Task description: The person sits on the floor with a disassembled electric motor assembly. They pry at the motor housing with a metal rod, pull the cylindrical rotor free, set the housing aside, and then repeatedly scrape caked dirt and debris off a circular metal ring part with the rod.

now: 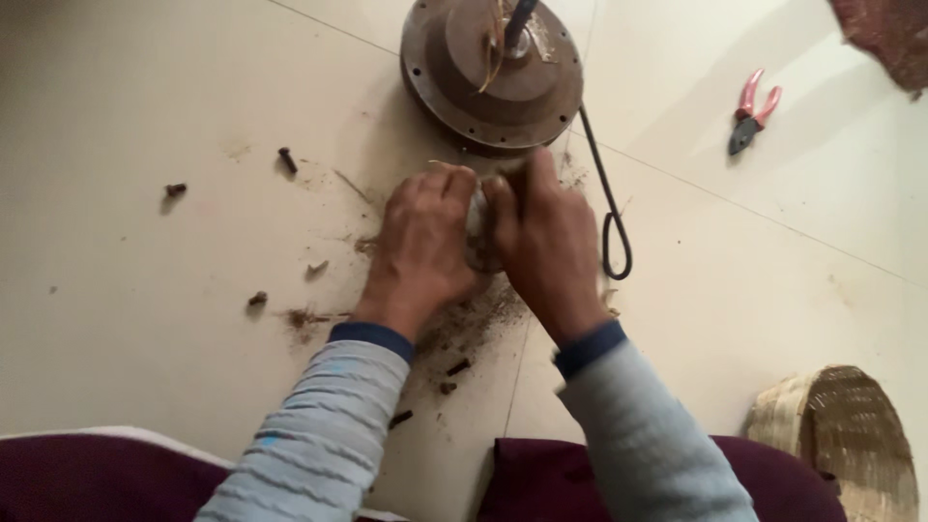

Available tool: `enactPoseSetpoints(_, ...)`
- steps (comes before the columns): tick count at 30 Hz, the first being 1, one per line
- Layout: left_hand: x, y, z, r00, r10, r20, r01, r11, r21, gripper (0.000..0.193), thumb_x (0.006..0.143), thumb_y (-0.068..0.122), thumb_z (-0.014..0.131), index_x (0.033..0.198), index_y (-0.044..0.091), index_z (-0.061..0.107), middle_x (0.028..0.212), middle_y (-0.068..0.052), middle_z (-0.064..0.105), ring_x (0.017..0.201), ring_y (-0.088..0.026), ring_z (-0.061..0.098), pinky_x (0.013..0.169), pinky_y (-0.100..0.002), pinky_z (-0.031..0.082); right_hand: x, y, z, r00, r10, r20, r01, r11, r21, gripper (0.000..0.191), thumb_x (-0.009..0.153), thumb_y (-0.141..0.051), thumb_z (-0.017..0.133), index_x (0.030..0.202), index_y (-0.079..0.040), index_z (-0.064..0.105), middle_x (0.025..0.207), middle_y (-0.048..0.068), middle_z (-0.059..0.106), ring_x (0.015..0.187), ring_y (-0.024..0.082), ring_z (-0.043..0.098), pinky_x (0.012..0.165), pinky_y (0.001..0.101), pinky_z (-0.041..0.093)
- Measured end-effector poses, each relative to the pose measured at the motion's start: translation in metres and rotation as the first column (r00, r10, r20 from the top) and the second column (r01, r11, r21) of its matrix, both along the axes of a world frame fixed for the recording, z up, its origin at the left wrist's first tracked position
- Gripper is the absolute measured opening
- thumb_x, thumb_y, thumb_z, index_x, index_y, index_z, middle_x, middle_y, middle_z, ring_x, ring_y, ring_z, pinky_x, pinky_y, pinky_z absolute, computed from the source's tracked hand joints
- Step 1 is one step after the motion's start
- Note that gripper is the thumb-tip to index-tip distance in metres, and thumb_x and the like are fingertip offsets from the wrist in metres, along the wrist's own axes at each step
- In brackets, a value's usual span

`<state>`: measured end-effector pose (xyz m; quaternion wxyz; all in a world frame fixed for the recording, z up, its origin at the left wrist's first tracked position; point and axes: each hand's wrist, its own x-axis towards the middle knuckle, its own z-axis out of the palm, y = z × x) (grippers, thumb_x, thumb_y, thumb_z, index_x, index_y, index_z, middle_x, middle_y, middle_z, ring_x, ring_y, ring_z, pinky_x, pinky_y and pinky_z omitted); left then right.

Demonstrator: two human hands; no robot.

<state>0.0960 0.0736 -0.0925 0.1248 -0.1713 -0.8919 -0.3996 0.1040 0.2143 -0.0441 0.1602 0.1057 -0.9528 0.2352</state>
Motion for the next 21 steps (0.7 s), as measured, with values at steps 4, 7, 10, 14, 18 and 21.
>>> enactPoseSetpoints(4, 0.003, 0.002, 0.001, 0.996, 0.045, -0.083, -0.046, 0.999, -0.007, 0.072, 0.058, 0.016, 0.090, 0.122, 0.007, 0.057, 0.121, -0.015, 0.064, 0.116, -0.038, 0.060, 0.104, -0.047, 0.047, 0.006, 0.003, -0.002, 0.990, -0.126, 0.059, 0.112, 0.972, 0.207, 0.024, 0.106, -0.029, 0.060, 0.099, -0.006, 0.056, 0.060, 0.020, 0.065, 0.052, 0.036, 0.067, 0.048, 0.0495, 0.051)
enactPoseSetpoints(7, 0.002, 0.002, 0.003, 0.996, -0.031, 0.087, 0.028, 0.999, 0.035, 0.081, 0.051, 0.023, 0.095, 0.119, 0.006, 0.057, 0.120, -0.017, 0.063, 0.116, -0.040, 0.059, 0.101, -0.049, 0.047, -0.022, -0.001, -0.005, 0.981, -0.157, -0.117, 0.188, 0.926, 0.327, 0.024, 0.102, -0.029, 0.064, 0.097, -0.007, 0.059, 0.062, 0.021, 0.065, 0.056, 0.040, 0.067, 0.047, 0.0515, 0.050)
enactPoseSetpoints(10, -0.001, 0.003, 0.005, 0.993, 0.004, 0.120, -0.006, 1.000, 0.023, 0.088, 0.046, 0.020, 0.094, 0.122, 0.002, 0.054, 0.119, -0.020, 0.061, 0.110, -0.042, 0.058, 0.096, -0.050, 0.048, -0.030, -0.007, -0.005, 0.949, -0.269, -0.165, 0.310, 0.894, 0.325, 0.026, 0.096, -0.032, 0.066, 0.090, -0.008, 0.059, 0.060, 0.019, 0.066, 0.055, 0.040, 0.067, 0.045, 0.0525, 0.050)
enactPoseSetpoints(14, -0.002, 0.005, 0.008, 0.984, 0.078, 0.160, -0.074, 0.997, -0.026, 0.064, 0.068, 0.015, 0.086, 0.124, 0.004, 0.057, 0.120, -0.021, 0.061, 0.113, -0.042, 0.060, 0.098, -0.049, 0.051, 0.003, -0.013, 0.003, 0.982, -0.181, -0.051, 0.188, 0.954, 0.233, 0.029, 0.102, -0.032, 0.064, 0.087, -0.008, 0.058, 0.060, 0.018, 0.064, 0.054, 0.038, 0.067, 0.048, 0.0510, 0.050)
enactPoseSetpoints(18, -0.001, 0.008, 0.010, 0.985, 0.078, 0.152, -0.083, 0.996, 0.026, 0.060, 0.074, 0.019, 0.087, 0.124, 0.005, 0.058, 0.119, -0.023, 0.060, 0.112, -0.042, 0.061, 0.097, -0.050, 0.051, 0.002, -0.011, 0.016, 0.997, -0.067, -0.045, 0.076, 0.965, 0.252, 0.032, 0.105, -0.034, 0.062, 0.086, -0.009, 0.059, 0.058, 0.015, 0.062, 0.049, 0.036, 0.064, 0.048, 0.0507, 0.048)
enactPoseSetpoints(21, 0.001, 0.010, 0.011, 0.984, 0.062, 0.168, -0.064, 0.998, 0.011, 0.080, 0.056, 0.021, 0.091, 0.125, 0.002, 0.056, 0.116, -0.024, 0.059, 0.110, -0.044, 0.060, 0.095, -0.051, 0.051, -0.025, -0.009, 0.023, 0.992, -0.082, -0.095, 0.110, 0.933, 0.342, 0.028, 0.101, -0.033, 0.065, 0.086, -0.010, 0.060, 0.059, 0.016, 0.063, 0.052, 0.037, 0.064, 0.048, 0.0502, 0.049)
